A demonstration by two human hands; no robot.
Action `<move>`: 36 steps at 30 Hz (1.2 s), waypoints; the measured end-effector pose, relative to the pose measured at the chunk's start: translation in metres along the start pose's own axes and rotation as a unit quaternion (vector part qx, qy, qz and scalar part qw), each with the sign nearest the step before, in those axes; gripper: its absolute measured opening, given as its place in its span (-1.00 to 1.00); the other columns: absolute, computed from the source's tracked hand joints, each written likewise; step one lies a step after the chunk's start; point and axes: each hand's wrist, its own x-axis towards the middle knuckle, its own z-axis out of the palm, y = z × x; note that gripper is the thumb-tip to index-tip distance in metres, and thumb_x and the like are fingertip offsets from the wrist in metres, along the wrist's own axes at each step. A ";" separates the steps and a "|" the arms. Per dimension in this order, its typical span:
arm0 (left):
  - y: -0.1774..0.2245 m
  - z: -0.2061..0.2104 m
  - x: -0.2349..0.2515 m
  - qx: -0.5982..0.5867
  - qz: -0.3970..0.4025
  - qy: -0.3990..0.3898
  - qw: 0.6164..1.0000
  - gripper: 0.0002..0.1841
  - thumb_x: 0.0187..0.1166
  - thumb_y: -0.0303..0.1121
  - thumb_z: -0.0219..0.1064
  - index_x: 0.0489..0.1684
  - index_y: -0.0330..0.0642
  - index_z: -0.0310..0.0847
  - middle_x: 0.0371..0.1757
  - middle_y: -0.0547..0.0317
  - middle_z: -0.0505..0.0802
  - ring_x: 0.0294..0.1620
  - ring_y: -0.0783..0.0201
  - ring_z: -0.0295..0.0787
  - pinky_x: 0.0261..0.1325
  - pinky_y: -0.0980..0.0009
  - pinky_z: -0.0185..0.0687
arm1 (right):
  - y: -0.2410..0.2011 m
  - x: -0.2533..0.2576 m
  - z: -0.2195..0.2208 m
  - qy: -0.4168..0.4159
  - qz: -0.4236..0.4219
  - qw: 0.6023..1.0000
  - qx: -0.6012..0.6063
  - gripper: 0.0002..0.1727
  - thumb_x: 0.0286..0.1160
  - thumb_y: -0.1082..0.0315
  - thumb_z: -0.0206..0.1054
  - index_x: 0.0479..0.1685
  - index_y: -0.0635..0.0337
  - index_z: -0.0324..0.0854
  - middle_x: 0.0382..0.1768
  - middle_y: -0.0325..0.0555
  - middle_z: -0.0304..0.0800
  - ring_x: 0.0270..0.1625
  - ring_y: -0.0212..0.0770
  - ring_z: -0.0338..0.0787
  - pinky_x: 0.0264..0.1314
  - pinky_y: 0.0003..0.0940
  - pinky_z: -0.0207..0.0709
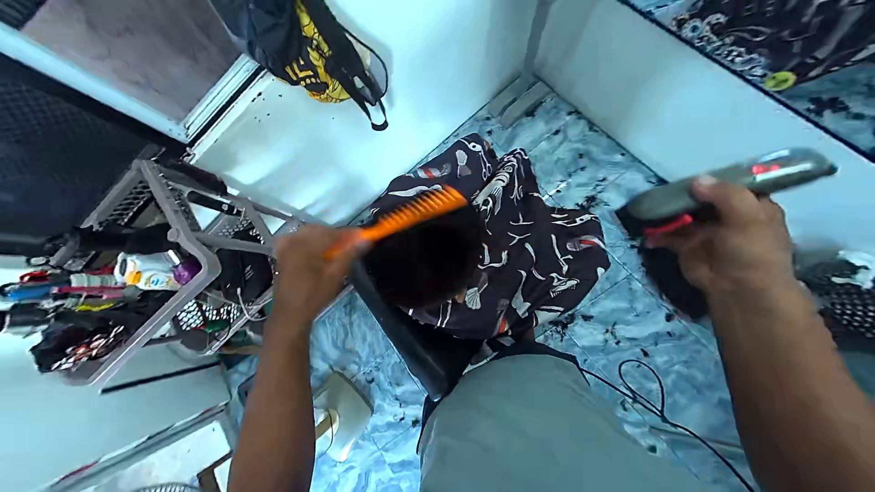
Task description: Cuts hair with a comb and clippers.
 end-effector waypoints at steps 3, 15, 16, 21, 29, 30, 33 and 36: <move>-0.066 -0.012 0.002 0.016 -0.227 0.016 0.974 -0.29 0.78 0.23 0.01 -0.01 -0.33 0.79 -0.14 -0.37 0.83 -0.05 -0.33 0.78 0.10 -0.51 0.49 | 0.040 -0.073 -0.026 0.110 0.024 0.993 0.029 -0.64 0.62 -0.04 0.25 0.22 -0.07 0.49 -0.23 -0.20 0.83 -0.40 -0.18 0.84 -0.41 -0.17 0.79; -0.028 0.002 0.030 -0.129 0.461 -0.053 0.876 -0.54 0.49 0.19 0.43 -0.06 0.02 0.93 -0.44 0.20 0.74 -0.27 0.14 0.60 0.08 -0.01 0.43 | 0.118 -0.321 -0.010 0.442 0.019 0.864 0.242 -0.58 0.73 -0.18 0.03 0.20 -0.07 0.41 -0.12 -0.20 0.79 -0.21 -0.16 0.86 -0.24 -0.12 0.78; -0.034 0.002 0.047 -0.113 0.444 -0.056 0.887 -0.56 0.53 0.14 0.41 -0.05 -0.05 0.92 -0.39 0.08 0.78 -0.23 0.04 0.66 0.09 -0.08 0.46 | 0.123 -0.331 -0.009 0.453 0.011 0.857 0.245 -0.58 0.73 -0.17 0.01 0.22 -0.08 0.39 -0.09 -0.20 0.78 -0.18 -0.16 0.86 -0.22 -0.12 0.78; -0.104 -0.003 0.108 -0.073 0.027 -0.069 0.995 -0.28 0.76 0.25 0.05 -0.12 -0.38 0.74 -0.24 -0.33 0.79 -0.20 -0.27 0.74 -0.08 -0.41 0.56 | 0.155 -0.347 -0.002 0.501 0.012 0.820 0.275 -0.56 0.72 -0.22 -0.02 0.19 -0.11 0.41 -0.12 -0.25 0.78 -0.17 -0.18 0.86 -0.19 -0.11 0.77; -0.060 0.013 0.051 -0.258 0.497 -0.152 0.815 -0.60 0.50 0.19 0.47 0.06 0.17 0.89 -0.36 0.30 0.78 -0.18 0.31 0.64 0.21 0.17 0.46 | 0.141 -0.313 0.080 0.467 -0.019 0.859 0.209 -0.63 0.79 -0.02 -0.07 0.16 0.00 0.46 -0.14 -0.17 0.85 -0.19 -0.14 0.89 -0.30 -0.15 0.80; -0.058 0.019 0.066 -0.224 0.512 -0.133 0.818 -0.59 0.52 0.18 0.44 0.05 0.13 0.90 -0.38 0.25 0.78 -0.21 0.24 0.66 0.19 0.10 0.47 | 0.137 -0.307 0.095 0.470 -0.040 0.859 0.198 -0.66 0.77 0.00 0.00 0.17 0.01 0.46 -0.12 -0.15 0.85 -0.18 -0.12 0.90 -0.31 -0.12 0.80; -0.074 0.033 0.142 -0.138 0.399 -0.093 0.902 -0.57 0.65 -0.01 0.37 0.06 -0.23 0.85 -0.19 -0.21 0.87 -0.08 -0.13 0.82 0.12 -0.17 0.64 | 0.120 -0.296 0.150 0.502 -0.103 0.838 0.189 -0.65 0.65 0.02 0.21 0.22 -0.03 0.45 -0.08 -0.15 0.83 -0.16 -0.08 0.90 -0.27 -0.04 0.82; -0.095 0.031 0.213 -0.250 0.304 -0.125 0.911 -0.58 0.75 -0.02 0.26 0.00 -0.26 0.80 -0.22 0.08 0.85 -0.28 0.33 0.73 -0.13 0.26 0.69 | 0.099 -0.298 0.214 0.544 -0.172 0.802 0.179 -0.59 0.54 0.11 0.38 0.28 -0.04 0.42 -0.07 -0.15 0.84 -0.19 -0.06 0.92 -0.31 -0.01 0.86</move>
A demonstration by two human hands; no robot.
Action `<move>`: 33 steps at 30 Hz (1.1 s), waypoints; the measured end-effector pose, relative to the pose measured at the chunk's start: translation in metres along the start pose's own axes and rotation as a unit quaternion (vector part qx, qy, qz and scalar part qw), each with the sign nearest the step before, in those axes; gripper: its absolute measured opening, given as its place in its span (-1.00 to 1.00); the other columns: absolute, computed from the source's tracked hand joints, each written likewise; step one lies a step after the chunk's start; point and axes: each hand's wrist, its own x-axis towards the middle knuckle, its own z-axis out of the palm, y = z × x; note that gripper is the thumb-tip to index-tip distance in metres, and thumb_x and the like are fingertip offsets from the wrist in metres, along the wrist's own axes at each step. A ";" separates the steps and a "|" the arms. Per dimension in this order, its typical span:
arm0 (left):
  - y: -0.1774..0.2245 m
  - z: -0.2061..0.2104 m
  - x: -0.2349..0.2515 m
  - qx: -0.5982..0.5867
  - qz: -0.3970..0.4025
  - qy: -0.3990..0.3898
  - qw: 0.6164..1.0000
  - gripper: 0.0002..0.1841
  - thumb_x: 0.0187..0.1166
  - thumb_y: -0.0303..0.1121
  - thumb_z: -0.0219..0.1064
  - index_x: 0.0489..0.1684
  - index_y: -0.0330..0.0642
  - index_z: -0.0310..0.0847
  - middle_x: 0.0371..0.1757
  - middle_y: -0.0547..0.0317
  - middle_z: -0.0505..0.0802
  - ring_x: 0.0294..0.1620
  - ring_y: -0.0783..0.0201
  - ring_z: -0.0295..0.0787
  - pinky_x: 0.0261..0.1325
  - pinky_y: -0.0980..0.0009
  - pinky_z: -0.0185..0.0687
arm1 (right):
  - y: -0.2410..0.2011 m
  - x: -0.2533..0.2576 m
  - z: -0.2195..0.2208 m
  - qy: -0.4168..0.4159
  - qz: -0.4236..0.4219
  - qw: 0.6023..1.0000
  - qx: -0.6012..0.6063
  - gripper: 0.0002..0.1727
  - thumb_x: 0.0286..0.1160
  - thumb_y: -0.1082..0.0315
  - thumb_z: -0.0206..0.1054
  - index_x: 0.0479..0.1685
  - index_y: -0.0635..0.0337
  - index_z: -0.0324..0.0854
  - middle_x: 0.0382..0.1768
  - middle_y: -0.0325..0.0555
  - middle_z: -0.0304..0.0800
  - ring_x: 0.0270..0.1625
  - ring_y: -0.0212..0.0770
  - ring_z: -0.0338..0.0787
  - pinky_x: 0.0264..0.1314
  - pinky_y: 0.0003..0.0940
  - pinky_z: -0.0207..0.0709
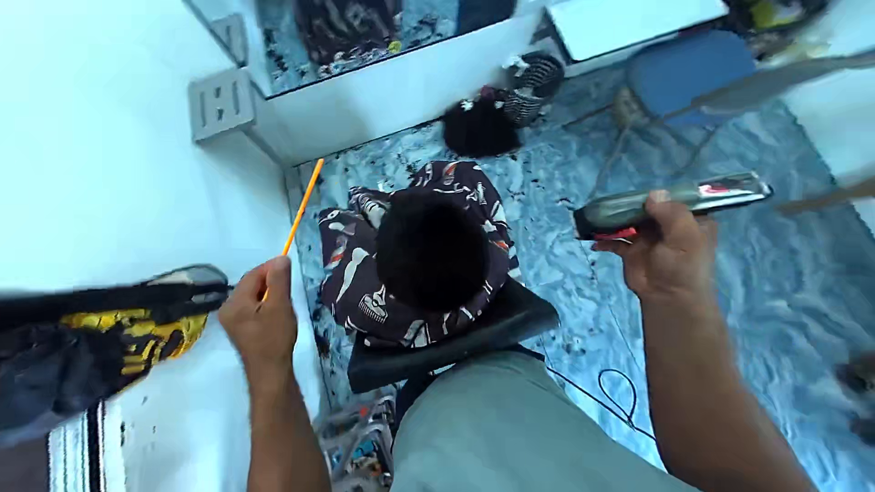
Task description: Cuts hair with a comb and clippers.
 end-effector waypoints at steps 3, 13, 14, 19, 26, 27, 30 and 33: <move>0.011 -0.014 0.005 -0.192 0.171 -0.160 0.953 -0.72 0.58 0.03 0.44 -0.11 0.05 0.87 -0.31 0.53 0.80 -0.24 0.62 0.63 -0.09 0.56 0.58 | -0.009 -0.038 0.028 0.014 -0.046 0.999 -0.012 -0.56 0.48 0.16 0.46 0.25 0.01 0.43 -0.09 -0.18 0.85 -0.22 -0.11 0.92 -0.27 -0.07 0.89; 0.051 0.069 0.129 -0.069 0.330 -0.385 0.859 -0.62 0.51 0.10 0.46 -0.11 -0.01 0.93 -0.28 0.30 0.86 -0.10 0.33 0.71 0.10 0.22 0.57 | -0.005 -0.031 0.103 -0.009 -0.055 0.998 -0.011 -0.61 0.53 0.16 0.48 0.14 0.19 0.52 -0.29 -0.05 0.85 -0.48 -0.11 0.86 -0.53 -0.19 0.81; 0.052 0.075 0.138 -0.071 0.320 -0.392 0.859 -0.65 0.52 0.07 0.47 -0.11 0.01 0.93 -0.27 0.32 0.87 -0.08 0.37 0.71 0.12 0.26 0.56 | -0.001 -0.023 0.108 -0.007 -0.044 0.999 -0.016 -0.60 0.54 0.15 0.48 0.15 0.20 0.53 -0.31 -0.04 0.86 -0.52 -0.12 0.84 -0.55 -0.21 0.80; 0.055 0.093 0.159 -0.074 0.326 -0.394 0.856 -0.69 0.50 0.04 0.51 -0.11 0.04 0.94 -0.29 0.37 0.86 -0.07 0.38 0.67 0.14 0.28 0.48 | 0.012 0.009 0.125 0.000 0.026 0.999 -0.024 -0.57 0.54 0.06 0.49 0.15 0.18 0.58 -0.35 0.00 0.87 -0.58 -0.11 0.83 -0.62 -0.24 0.76; 0.053 0.099 0.162 -0.073 0.349 -0.377 0.855 -0.67 0.48 0.05 0.52 -0.06 0.06 0.94 -0.35 0.39 0.81 -0.14 0.35 0.60 0.15 0.16 0.37 | 0.017 0.026 0.139 -0.021 0.035 0.999 -0.037 -0.57 0.47 0.07 0.55 0.09 0.18 0.61 -0.37 -0.03 0.87 -0.64 -0.13 0.78 -0.72 -0.29 0.69; 0.053 0.099 0.162 -0.070 0.351 -0.374 0.855 -0.67 0.48 0.06 0.52 -0.05 0.07 0.94 -0.35 0.39 0.81 -0.14 0.35 0.60 0.16 0.14 0.35 | 0.017 0.027 0.141 -0.024 0.034 0.998 -0.037 -0.56 0.46 0.07 0.56 0.09 0.18 0.60 -0.36 -0.03 0.86 -0.63 -0.14 0.78 -0.71 -0.29 0.69; 0.053 0.099 0.163 -0.062 0.357 -0.370 0.856 -0.66 0.49 0.08 0.51 -0.03 0.08 0.94 -0.37 0.38 0.78 -0.15 0.34 0.59 0.20 0.10 0.33 | 0.019 0.027 0.147 -0.039 0.022 0.999 -0.030 -0.59 0.47 0.11 0.56 0.06 0.21 0.61 -0.36 -0.03 0.86 -0.63 -0.15 0.78 -0.70 -0.29 0.70; 0.053 0.098 0.162 -0.058 0.363 -0.366 0.855 -0.64 0.49 0.11 0.50 -0.03 0.08 0.94 -0.38 0.38 0.77 -0.15 0.33 0.59 0.20 0.08 0.33 | 0.020 0.025 0.153 -0.054 0.012 0.998 -0.023 -0.61 0.46 0.14 0.58 0.04 0.21 0.63 -0.35 -0.06 0.86 -0.61 -0.19 0.78 -0.69 -0.32 0.69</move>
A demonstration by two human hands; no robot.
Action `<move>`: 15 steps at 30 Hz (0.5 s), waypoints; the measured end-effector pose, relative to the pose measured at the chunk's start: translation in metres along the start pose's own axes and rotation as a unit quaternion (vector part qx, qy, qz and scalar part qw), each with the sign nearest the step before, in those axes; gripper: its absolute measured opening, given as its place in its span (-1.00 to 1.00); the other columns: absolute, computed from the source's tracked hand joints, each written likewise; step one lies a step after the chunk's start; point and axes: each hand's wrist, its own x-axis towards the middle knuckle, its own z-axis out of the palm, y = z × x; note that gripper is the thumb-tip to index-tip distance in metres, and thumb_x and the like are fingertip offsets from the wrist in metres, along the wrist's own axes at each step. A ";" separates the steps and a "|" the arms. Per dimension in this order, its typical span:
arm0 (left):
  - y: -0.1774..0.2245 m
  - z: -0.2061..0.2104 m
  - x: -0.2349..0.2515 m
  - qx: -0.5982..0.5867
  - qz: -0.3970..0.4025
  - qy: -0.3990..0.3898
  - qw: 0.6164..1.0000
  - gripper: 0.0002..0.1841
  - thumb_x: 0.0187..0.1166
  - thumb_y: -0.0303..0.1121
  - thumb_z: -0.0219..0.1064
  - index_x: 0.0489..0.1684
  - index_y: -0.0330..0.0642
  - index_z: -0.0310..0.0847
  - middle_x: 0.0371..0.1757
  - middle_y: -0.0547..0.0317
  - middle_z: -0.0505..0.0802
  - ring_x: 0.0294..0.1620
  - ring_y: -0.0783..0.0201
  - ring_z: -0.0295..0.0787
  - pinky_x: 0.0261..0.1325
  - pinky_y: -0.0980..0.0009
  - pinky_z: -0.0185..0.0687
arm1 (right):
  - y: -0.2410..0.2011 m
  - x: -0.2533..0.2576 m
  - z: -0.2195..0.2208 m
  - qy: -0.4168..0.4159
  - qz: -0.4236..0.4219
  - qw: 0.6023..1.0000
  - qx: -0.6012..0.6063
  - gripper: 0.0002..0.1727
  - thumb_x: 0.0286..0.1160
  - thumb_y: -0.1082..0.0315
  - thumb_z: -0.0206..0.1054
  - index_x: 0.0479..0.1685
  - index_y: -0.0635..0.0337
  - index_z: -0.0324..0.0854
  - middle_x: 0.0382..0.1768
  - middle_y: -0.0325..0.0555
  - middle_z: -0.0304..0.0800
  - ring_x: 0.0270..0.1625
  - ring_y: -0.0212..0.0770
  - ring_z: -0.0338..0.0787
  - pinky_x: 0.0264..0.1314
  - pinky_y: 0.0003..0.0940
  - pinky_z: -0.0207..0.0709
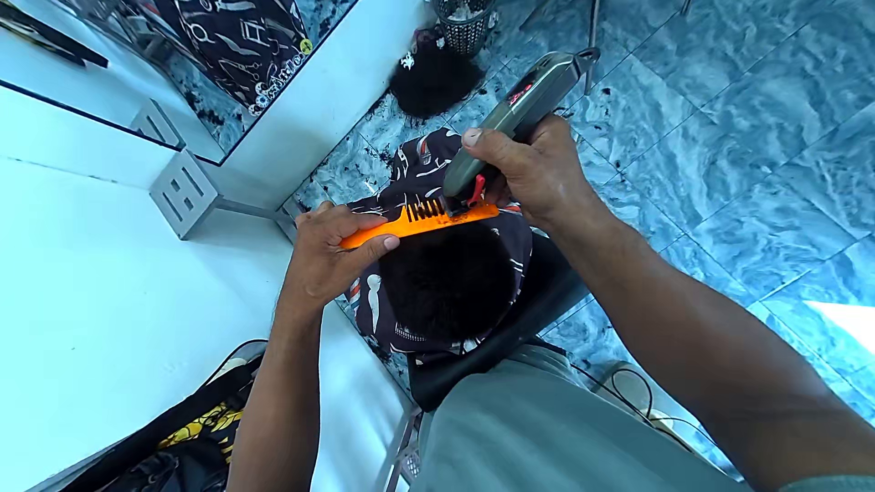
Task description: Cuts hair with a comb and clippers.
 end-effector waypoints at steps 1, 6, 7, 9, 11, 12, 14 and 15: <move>0.000 0.000 0.000 0.000 0.002 0.000 1.000 -0.64 0.49 0.11 0.50 -0.03 0.08 0.94 -0.38 0.37 0.76 -0.15 0.33 0.59 0.20 0.07 0.32 | -0.001 -0.001 0.002 -0.009 -0.005 1.000 0.004 -0.62 0.46 0.15 0.58 0.02 0.21 0.63 -0.36 -0.06 0.86 -0.64 -0.21 0.75 -0.72 -0.36 0.65; -0.025 -0.005 -0.004 0.017 -0.161 0.065 0.985 -0.62 0.62 0.02 0.40 -0.03 -0.11 0.89 -0.20 0.15 0.89 -0.10 0.29 0.78 0.12 0.18 0.67 | -0.006 -0.003 -0.004 -0.042 0.011 0.998 0.039 -0.62 0.53 0.10 0.51 0.07 0.19 0.62 -0.38 -0.08 0.84 -0.63 -0.28 0.70 -0.68 -0.42 0.60; -0.027 -0.009 -0.009 0.005 -0.220 0.103 0.970 -0.59 0.67 0.04 0.34 -0.08 -0.15 0.85 -0.30 0.18 0.84 -0.28 0.37 0.71 -0.11 0.27 0.65 | -0.007 -0.005 -0.013 -0.029 0.015 0.999 0.041 -0.61 0.54 0.07 0.49 0.10 0.16 0.62 -0.36 -0.10 0.84 -0.61 -0.28 0.69 -0.66 -0.42 0.59; -0.011 -0.018 -0.026 -0.054 -0.236 0.124 0.962 -0.58 0.72 0.11 0.25 -0.25 -0.06 0.73 -0.49 0.35 0.64 -0.55 0.49 0.46 -0.46 0.47 0.42 | -0.006 -0.009 -0.037 0.019 0.011 0.999 0.039 -0.63 0.53 0.03 0.49 0.07 0.09 0.62 -0.38 -0.16 0.83 -0.62 -0.31 0.69 -0.66 -0.42 0.59; 0.016 -0.020 -0.039 -0.140 -0.118 0.058 0.981 -0.65 0.69 0.07 0.30 -0.20 0.01 0.82 -0.38 0.48 0.77 -0.41 0.59 0.61 -0.28 0.56 0.58 | 0.001 -0.015 -0.066 0.071 0.017 0.997 0.031 -0.65 0.54 -0.01 0.46 0.03 0.01 0.60 -0.43 -0.22 0.80 -0.64 -0.33 0.66 -0.67 -0.44 0.57; 0.027 -0.017 -0.038 -0.153 -0.051 0.019 0.987 -0.66 0.64 0.06 0.36 -0.16 0.00 0.88 -0.32 0.48 0.83 -0.26 0.54 0.64 -0.06 0.46 0.59 | 0.004 -0.020 -0.077 0.100 0.028 0.994 0.027 -0.67 0.56 -0.02 0.43 0.02 -0.02 0.60 -0.44 -0.24 0.80 -0.66 -0.35 0.66 -0.68 -0.45 0.57; 0.034 -0.009 -0.031 -0.087 0.012 -0.027 0.996 -0.64 0.60 0.09 0.37 -0.16 0.04 0.93 -0.35 0.45 0.82 -0.18 0.43 0.63 0.12 0.20 0.46 | 0.008 -0.034 -0.094 0.150 0.049 0.987 0.026 -0.69 0.58 -0.05 0.38 0.02 -0.07 0.60 -0.43 -0.26 0.81 -0.67 -0.35 0.65 -0.69 -0.45 0.55; 0.027 -0.008 -0.029 -0.026 -0.007 -0.034 0.999 -0.62 0.62 0.11 0.33 -0.15 0.05 0.93 -0.36 0.38 0.82 -0.19 0.34 0.65 0.10 0.11 0.47 | 0.010 -0.042 -0.099 0.173 0.054 0.983 0.024 -0.71 0.59 -0.05 0.36 0.00 -0.09 0.59 -0.42 -0.27 0.81 -0.66 -0.35 0.66 -0.68 -0.45 0.55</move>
